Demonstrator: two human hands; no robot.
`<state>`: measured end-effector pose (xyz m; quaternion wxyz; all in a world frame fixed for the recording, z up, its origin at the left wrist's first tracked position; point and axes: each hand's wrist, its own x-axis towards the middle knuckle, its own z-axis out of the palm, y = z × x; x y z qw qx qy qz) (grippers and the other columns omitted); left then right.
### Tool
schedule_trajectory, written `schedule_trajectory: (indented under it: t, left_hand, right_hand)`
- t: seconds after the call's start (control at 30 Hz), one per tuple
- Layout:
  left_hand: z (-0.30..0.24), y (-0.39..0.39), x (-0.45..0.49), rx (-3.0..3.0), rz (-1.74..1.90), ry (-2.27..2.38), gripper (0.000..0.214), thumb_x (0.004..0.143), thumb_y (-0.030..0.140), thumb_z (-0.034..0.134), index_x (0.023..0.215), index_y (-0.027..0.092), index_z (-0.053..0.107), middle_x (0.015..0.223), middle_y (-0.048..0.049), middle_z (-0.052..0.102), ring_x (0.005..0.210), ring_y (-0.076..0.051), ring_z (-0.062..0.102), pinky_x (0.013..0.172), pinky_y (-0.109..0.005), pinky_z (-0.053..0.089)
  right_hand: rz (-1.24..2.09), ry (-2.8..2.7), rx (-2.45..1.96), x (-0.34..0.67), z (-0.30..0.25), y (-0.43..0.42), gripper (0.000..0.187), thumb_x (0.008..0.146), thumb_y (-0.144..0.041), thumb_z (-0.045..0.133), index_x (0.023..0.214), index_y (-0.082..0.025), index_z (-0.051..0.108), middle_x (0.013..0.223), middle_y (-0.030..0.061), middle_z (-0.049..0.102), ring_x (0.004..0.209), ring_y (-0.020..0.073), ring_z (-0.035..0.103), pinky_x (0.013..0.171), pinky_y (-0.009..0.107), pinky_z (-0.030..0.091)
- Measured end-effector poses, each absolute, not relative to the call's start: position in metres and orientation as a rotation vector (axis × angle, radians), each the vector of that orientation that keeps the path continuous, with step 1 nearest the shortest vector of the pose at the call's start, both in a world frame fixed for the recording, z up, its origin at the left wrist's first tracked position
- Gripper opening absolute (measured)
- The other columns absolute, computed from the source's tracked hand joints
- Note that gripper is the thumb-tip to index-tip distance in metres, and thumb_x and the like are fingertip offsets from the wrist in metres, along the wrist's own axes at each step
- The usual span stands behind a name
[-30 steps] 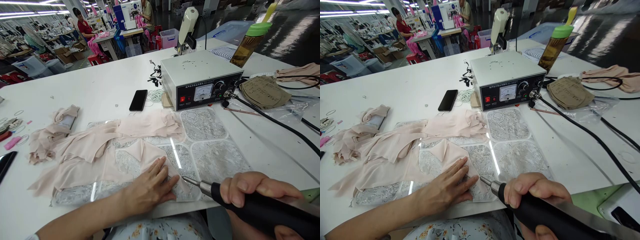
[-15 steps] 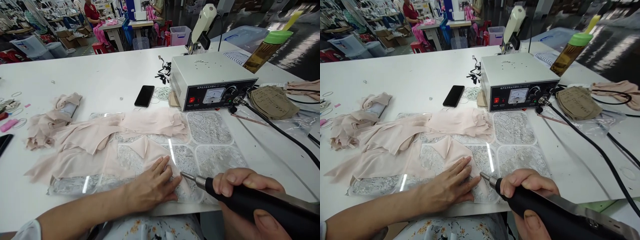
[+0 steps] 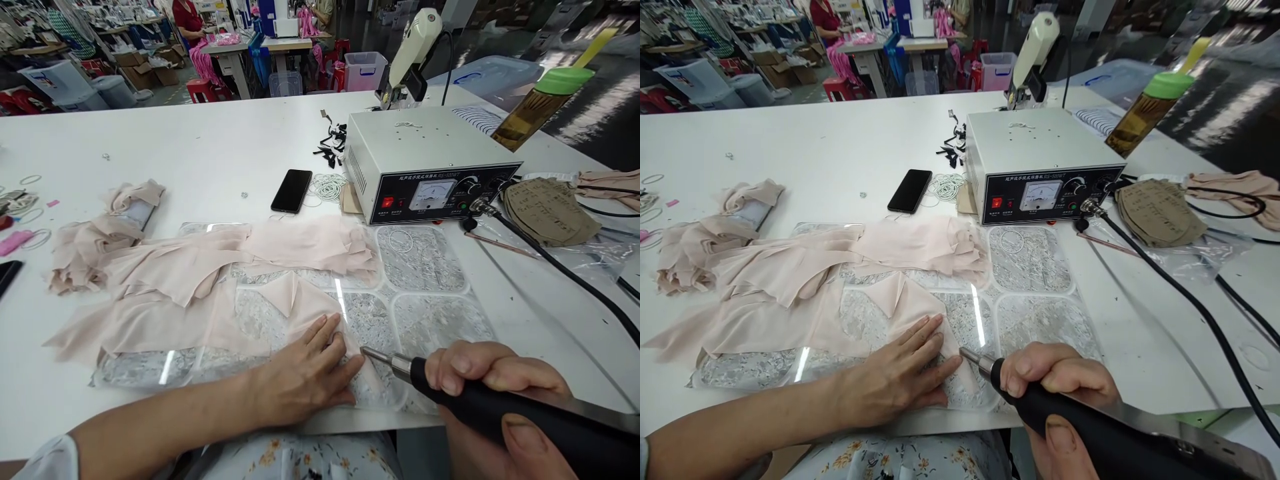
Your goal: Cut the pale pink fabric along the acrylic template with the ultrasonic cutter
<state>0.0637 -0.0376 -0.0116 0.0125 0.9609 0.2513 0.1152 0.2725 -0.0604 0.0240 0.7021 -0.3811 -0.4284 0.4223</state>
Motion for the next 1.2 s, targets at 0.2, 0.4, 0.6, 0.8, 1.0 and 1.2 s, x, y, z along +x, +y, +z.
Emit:
schedule_trajectory:
  t: [0.2, 0.4, 0.6, 0.8, 1.0, 1.2]
  left_hand:
    - [-0.012, -0.038, 0.064, 2.987, 0.367, 0.784, 0.043, 0.095, 0.041, 0.054, 0.125, 0.009, 0.054, 0.104, -0.0145, 0.058, 0.122, -0.039, 0.052, 0.103, -0.055, 0.046]
    - [-0.015, -0.040, 0.064, 3.000, 0.431, 0.811, 0.046, 0.090, 0.045, 0.060, 0.120, 0.010, 0.057, 0.105, -0.0146, 0.057, 0.122, -0.042, 0.051, 0.100, -0.054, 0.047]
    - [-0.017, -0.040, 0.063, 3.009, 0.412, 0.807, 0.047, 0.092, 0.046, 0.058, 0.121, 0.010, 0.057, 0.106, -0.0155, 0.058, 0.123, -0.041, 0.050, 0.100, -0.054, 0.046]
    - [-0.016, -0.040, 0.063, 3.014, 0.429, 0.805, 0.046, 0.092, 0.046, 0.058, 0.120, 0.010, 0.058, 0.104, -0.0153, 0.059, 0.122, -0.041, 0.051, 0.098, -0.054, 0.046]
    - [-0.016, -0.040, 0.064, 3.026, 0.445, 0.820, 0.047, 0.092, 0.047, 0.058, 0.121, 0.011, 0.058, 0.103, -0.0142, 0.059, 0.121, -0.040, 0.053, 0.099, -0.053, 0.047]
    - [-0.019, -0.040, 0.064, 3.026, 0.458, 0.809, 0.049, 0.091, 0.047, 0.059, 0.122, 0.010, 0.058, 0.103, -0.0143, 0.060, 0.119, -0.041, 0.055, 0.098, -0.053, 0.048]
  right_hand:
    - [0.900, -0.991, -0.779, 0.271, 0.023, -0.054, 0.012, 0.081, -0.032, 0.063, 0.079, -0.021, 0.057, 0.073, 0.0004, 0.052, 0.056, 0.0120, 0.049, 0.049, 0.030, 0.050]
    - [0.924, -0.958, -0.771, 0.268, 0.018, -0.050, 0.017, 0.078, -0.033, 0.066, 0.077, -0.019, 0.056, 0.074, 0.0000, 0.053, 0.057, 0.0118, 0.050, 0.049, 0.031, 0.050]
    - [0.915, -1.001, -0.733, 0.269, 0.015, -0.045, 0.016, 0.077, -0.030, 0.066, 0.076, -0.018, 0.056, 0.073, -0.0004, 0.055, 0.056, 0.0117, 0.051, 0.048, 0.030, 0.049]
    - [0.894, -1.008, -0.726, 0.268, 0.015, -0.046, 0.013, 0.078, -0.027, 0.065, 0.080, -0.018, 0.056, 0.075, -0.0003, 0.057, 0.057, 0.0120, 0.052, 0.048, 0.030, 0.049]
    - [0.877, -0.985, -0.699, 0.264, 0.012, -0.041, 0.012, 0.078, -0.027, 0.061, 0.085, -0.018, 0.058, 0.077, -0.0004, 0.057, 0.058, 0.0115, 0.051, 0.049, 0.030, 0.049]
    - [0.890, -1.014, -0.730, 0.264, 0.008, -0.039, 0.009, 0.079, -0.022, 0.057, 0.087, -0.018, 0.057, 0.079, 0.0003, 0.057, 0.060, 0.0124, 0.052, 0.052, 0.031, 0.051]
